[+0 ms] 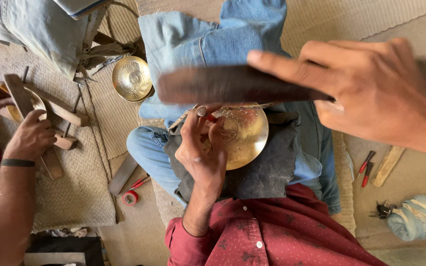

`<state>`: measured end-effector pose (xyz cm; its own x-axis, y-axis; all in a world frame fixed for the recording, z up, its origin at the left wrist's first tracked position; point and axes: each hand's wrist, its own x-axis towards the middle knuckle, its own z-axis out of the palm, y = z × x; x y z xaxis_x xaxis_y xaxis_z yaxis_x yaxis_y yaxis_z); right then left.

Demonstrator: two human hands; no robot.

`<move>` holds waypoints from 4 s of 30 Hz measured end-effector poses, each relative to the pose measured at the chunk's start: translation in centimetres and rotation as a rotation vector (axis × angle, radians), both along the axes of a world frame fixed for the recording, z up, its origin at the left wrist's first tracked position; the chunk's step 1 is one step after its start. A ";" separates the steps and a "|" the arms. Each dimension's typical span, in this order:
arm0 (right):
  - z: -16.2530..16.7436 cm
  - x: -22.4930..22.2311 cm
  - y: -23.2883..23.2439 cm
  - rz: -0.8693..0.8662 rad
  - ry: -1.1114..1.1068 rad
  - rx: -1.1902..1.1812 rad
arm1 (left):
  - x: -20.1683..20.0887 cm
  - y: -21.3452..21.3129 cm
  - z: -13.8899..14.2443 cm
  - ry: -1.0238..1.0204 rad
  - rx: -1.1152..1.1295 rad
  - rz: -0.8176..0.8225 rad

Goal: The person sits cross-legged on a floor mat holding a red-handled punch against a brass plate resting on a leather cushion and strikes the punch with a wooden mallet to hammer decorative patterns into the plate. They reposition the punch and rotate the plate between strikes, working across the plate surface.

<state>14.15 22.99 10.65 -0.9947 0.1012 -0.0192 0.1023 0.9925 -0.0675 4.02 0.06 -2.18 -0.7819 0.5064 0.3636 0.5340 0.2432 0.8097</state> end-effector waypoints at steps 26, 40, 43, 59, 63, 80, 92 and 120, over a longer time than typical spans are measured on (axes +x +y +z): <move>-4.4 2.2 0.4 -0.065 0.191 -0.129 | -1.4 -0.4 1.6 -0.255 0.173 -0.202; -21.4 14.8 -8.8 -0.835 0.759 -1.062 | -7.2 1.5 3.1 0.070 -0.158 -0.841; -19.2 15.9 -8.8 -0.774 0.703 -0.947 | -7.7 2.0 3.4 0.091 -0.173 -0.899; -13.0 15.2 -8.3 -0.554 0.686 -0.507 | -8.5 2.6 3.6 0.108 -0.187 -1.012; -10.8 12.5 -7.2 -0.507 0.465 -0.478 | -8.5 2.6 3.5 0.092 -0.171 -1.018; -11.2 13.8 -4.9 -0.418 0.373 -0.304 | -8.4 2.9 3.6 0.114 -0.189 -1.019; -9.1 13.4 -4.5 -0.404 0.329 -0.284 | -8.3 2.8 3.4 0.109 -0.200 -1.011; -12.3 13.0 -5.2 -0.379 0.397 -0.264 | -8.2 2.7 3.7 0.046 -0.154 -0.965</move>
